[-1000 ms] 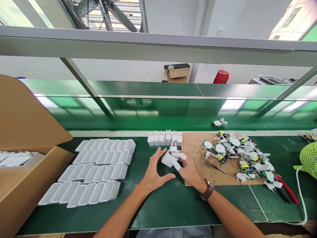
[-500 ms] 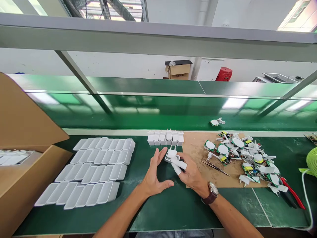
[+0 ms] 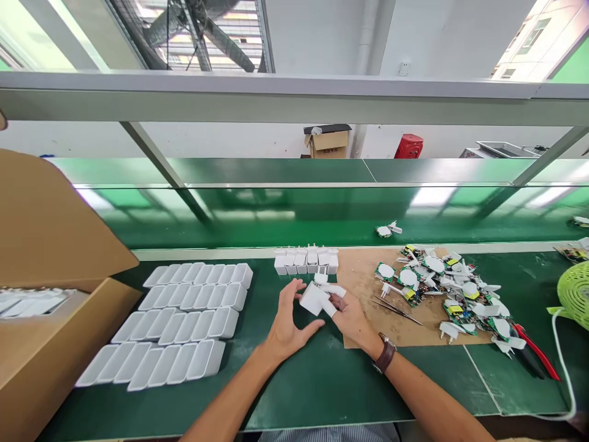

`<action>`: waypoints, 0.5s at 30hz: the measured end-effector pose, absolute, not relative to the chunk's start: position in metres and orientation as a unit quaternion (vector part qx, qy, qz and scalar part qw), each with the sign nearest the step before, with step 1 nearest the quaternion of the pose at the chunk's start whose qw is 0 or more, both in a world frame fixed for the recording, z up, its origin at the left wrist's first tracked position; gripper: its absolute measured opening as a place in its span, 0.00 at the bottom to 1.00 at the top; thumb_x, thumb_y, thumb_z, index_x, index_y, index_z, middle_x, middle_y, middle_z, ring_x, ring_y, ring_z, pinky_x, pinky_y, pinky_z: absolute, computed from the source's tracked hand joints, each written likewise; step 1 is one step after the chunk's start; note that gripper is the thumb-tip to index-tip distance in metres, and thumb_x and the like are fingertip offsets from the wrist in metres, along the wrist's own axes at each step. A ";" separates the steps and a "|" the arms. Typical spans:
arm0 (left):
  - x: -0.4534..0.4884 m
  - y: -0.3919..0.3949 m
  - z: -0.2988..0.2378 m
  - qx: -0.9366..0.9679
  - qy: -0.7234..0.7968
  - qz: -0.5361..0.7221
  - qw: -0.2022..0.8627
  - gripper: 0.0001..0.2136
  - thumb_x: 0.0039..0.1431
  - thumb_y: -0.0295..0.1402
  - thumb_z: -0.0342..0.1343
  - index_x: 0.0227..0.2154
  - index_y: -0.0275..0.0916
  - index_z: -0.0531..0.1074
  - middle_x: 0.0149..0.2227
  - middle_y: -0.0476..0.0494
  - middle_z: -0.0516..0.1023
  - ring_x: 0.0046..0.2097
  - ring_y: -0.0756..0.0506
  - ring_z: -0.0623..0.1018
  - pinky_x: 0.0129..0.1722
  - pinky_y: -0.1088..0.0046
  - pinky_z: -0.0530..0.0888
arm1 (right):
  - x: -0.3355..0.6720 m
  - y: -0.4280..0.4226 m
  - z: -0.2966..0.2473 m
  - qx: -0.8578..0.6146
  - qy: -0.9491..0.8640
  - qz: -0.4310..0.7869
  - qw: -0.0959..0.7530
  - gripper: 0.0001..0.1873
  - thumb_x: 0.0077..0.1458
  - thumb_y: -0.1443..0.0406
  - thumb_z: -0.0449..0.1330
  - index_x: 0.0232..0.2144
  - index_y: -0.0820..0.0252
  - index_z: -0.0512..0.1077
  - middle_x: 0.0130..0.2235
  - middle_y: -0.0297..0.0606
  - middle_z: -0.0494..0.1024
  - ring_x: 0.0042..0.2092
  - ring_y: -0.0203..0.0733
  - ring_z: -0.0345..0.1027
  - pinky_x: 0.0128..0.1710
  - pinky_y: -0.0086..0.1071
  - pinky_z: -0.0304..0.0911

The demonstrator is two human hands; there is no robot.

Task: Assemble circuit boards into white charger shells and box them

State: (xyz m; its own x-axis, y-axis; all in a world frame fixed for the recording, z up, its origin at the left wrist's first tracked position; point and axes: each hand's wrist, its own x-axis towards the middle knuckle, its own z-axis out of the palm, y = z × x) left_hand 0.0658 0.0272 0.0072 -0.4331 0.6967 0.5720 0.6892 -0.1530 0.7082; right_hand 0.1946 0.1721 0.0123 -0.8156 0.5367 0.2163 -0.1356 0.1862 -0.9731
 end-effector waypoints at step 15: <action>0.064 0.024 0.002 0.531 0.634 0.558 -0.067 0.40 0.62 0.47 0.65 0.71 0.46 0.52 0.52 0.35 0.80 0.46 0.40 0.81 0.44 0.59 0.81 | 0.195 0.162 0.009 -0.157 -0.620 0.764 0.086 0.28 0.60 0.41 0.62 0.52 0.51 0.77 0.42 0.39 0.84 0.40 0.49 0.80 0.44 0.45 0.77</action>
